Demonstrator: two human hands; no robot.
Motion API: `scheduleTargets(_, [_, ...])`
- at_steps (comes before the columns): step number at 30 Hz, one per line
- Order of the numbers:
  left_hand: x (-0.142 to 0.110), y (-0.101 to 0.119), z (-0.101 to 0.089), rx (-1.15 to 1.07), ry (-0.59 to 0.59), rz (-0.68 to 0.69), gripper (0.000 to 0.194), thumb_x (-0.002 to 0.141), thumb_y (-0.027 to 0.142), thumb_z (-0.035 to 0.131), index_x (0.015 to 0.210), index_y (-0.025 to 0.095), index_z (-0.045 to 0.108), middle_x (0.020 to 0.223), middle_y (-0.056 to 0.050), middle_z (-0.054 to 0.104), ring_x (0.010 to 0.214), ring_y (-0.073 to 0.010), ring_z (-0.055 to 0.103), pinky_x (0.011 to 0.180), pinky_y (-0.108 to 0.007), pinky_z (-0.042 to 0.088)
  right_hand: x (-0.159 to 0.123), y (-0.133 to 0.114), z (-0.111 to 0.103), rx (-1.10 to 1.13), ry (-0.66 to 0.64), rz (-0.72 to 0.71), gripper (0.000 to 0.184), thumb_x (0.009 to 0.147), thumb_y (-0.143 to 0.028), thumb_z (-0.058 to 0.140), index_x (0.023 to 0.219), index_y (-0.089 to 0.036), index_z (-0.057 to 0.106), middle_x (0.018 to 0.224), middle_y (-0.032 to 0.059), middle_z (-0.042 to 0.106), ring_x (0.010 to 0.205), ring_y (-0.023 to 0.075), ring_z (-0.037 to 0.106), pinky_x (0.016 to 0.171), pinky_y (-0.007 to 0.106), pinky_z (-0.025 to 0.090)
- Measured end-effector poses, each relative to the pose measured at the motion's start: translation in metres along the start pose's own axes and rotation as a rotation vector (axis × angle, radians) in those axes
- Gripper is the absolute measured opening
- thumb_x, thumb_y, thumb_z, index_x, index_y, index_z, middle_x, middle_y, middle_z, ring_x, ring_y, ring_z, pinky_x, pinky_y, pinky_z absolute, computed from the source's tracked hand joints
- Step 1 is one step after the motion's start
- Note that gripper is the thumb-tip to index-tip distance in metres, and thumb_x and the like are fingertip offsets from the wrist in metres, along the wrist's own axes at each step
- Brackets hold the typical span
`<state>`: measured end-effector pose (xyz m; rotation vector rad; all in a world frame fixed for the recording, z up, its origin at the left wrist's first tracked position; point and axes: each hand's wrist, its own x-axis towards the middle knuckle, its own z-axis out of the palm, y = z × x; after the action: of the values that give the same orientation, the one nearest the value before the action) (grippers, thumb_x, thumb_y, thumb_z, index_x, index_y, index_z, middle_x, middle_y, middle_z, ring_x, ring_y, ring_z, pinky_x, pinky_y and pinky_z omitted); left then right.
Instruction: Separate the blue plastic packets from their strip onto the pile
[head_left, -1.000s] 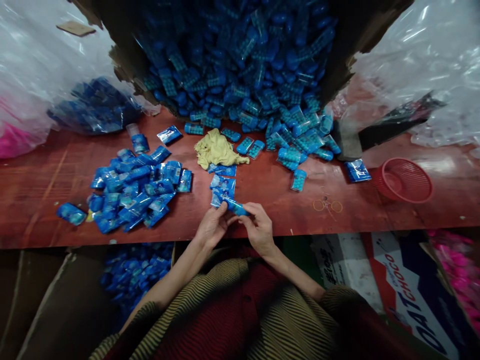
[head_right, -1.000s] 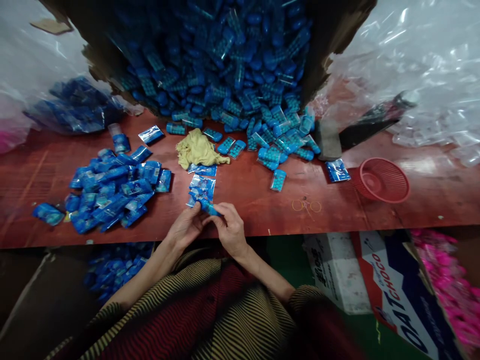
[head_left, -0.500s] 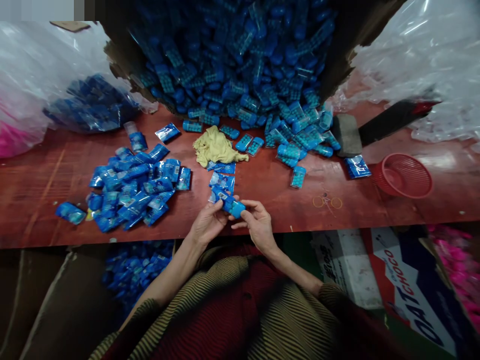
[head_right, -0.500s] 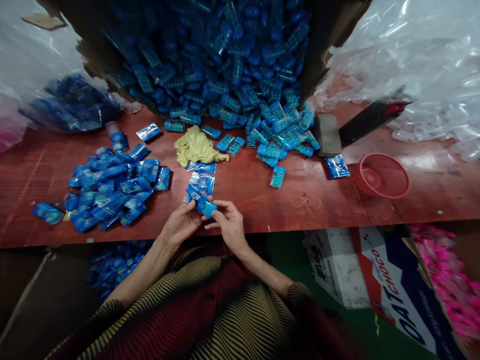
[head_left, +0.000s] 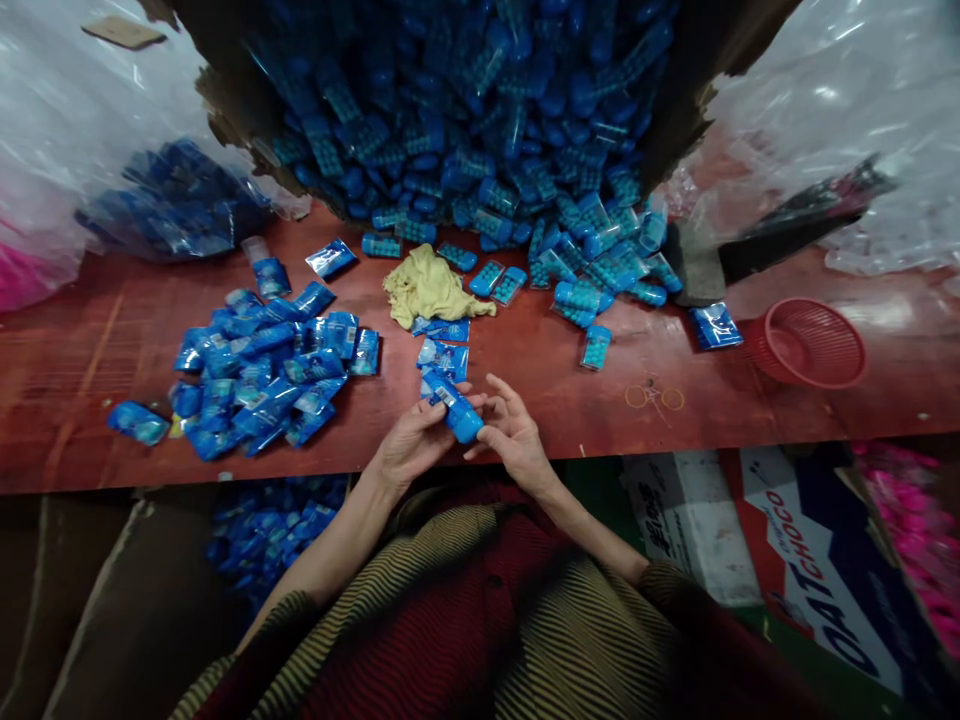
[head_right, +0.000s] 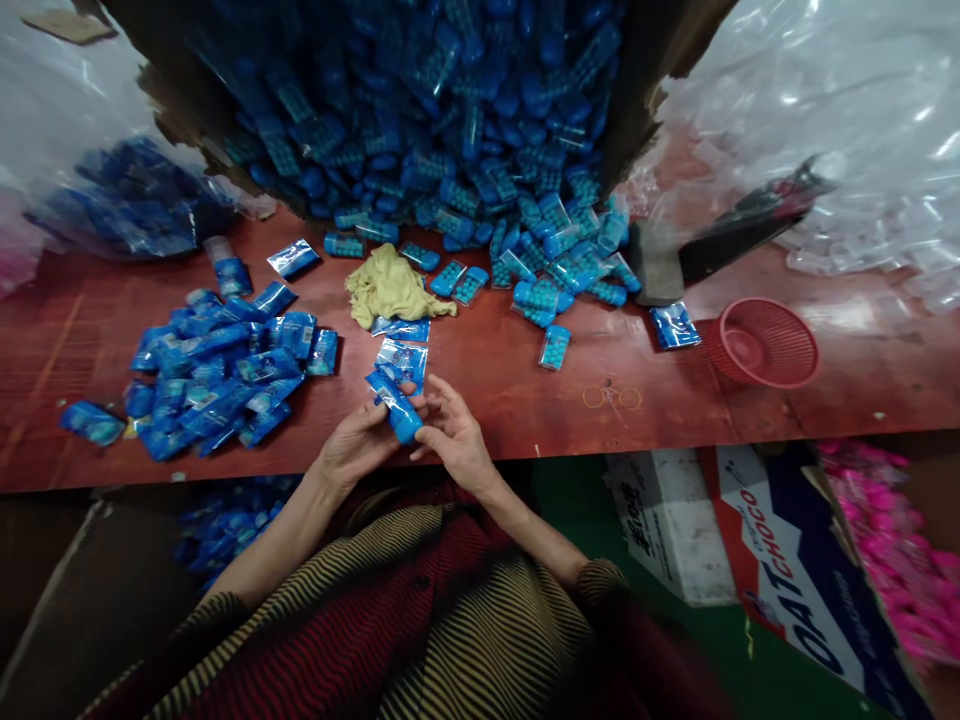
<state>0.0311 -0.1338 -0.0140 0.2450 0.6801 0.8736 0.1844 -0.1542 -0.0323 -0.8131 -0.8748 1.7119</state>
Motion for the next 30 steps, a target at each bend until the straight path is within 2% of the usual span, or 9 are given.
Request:
scheduleTargets(6, [-0.001, 0.001, 0.000, 0.025, -0.049, -0.038, 0.028, 0.077, 0.018, 0.064, 0.105, 0.011, 0.063, 0.097, -0.013, 0.072, 0.112, -0.0279, 0.059, 0.093, -0.040, 0.046, 0.002, -0.008, -0.004, -0.079, -0.057, -0.027, 0.071, 0.075, -0.021, 0.066, 0.137, -0.040, 0.036, 0.093, -0.0030, 0.052, 0.071, 0.0080, 0.054, 0.051, 0.015, 0.054])
scheduleTargets(14, [-0.003, 0.001, 0.003, 0.009, -0.015, -0.073, 0.031, 0.070, 0.015, 0.071, 0.100, 0.011, 0.064, 0.093, -0.013, 0.072, 0.103, -0.0259, 0.064, 0.087, -0.033, 0.050, 0.001, -0.018, -0.009, -0.170, -0.075, 0.026, 0.068, 0.076, -0.020, 0.066, 0.136, -0.038, 0.039, 0.090, -0.0029, 0.053, 0.064, 0.0072, 0.052, 0.054, 0.019, 0.052])
scheduleTargets(21, [-0.004, -0.002, 0.005, 0.044, -0.031, -0.061, 0.029, 0.069, 0.018, 0.073, 0.097, 0.013, 0.066, 0.093, -0.012, 0.073, 0.101, -0.0248, 0.064, 0.087, -0.033, 0.049, 0.000, -0.019, -0.012, -0.165, -0.102, 0.026, 0.063, 0.077, -0.018, 0.065, 0.132, -0.039, 0.045, 0.089, -0.0042, 0.051, 0.063, 0.0055, 0.051, 0.056, 0.018, 0.049])
scheduleTargets(26, [-0.004, -0.008, 0.008, 0.047, -0.023, -0.039, 0.035, 0.063, 0.025, 0.080, 0.093, 0.012, 0.068, 0.083, -0.009, 0.073, 0.086, -0.0223, 0.067, 0.083, -0.033, 0.049, 0.000, -0.017, -0.013, -0.168, -0.117, 0.051, 0.063, 0.077, -0.020, 0.064, 0.135, -0.036, 0.043, 0.085, -0.0039, 0.050, 0.061, 0.0058, 0.051, 0.055, 0.019, 0.050])
scheduleTargets(30, [-0.005, -0.015, 0.014, 0.049, 0.007, -0.020, 0.032, 0.062, 0.029, 0.080, 0.086, 0.011, 0.069, 0.078, -0.007, 0.072, 0.074, -0.0187, 0.065, 0.075, -0.030, 0.050, 0.000, -0.014, -0.013, -0.169, -0.109, 0.057, 0.064, 0.079, -0.024, 0.063, 0.137, -0.035, 0.040, 0.083, -0.0044, 0.048, 0.057, 0.0049, 0.050, 0.053, 0.018, 0.050])
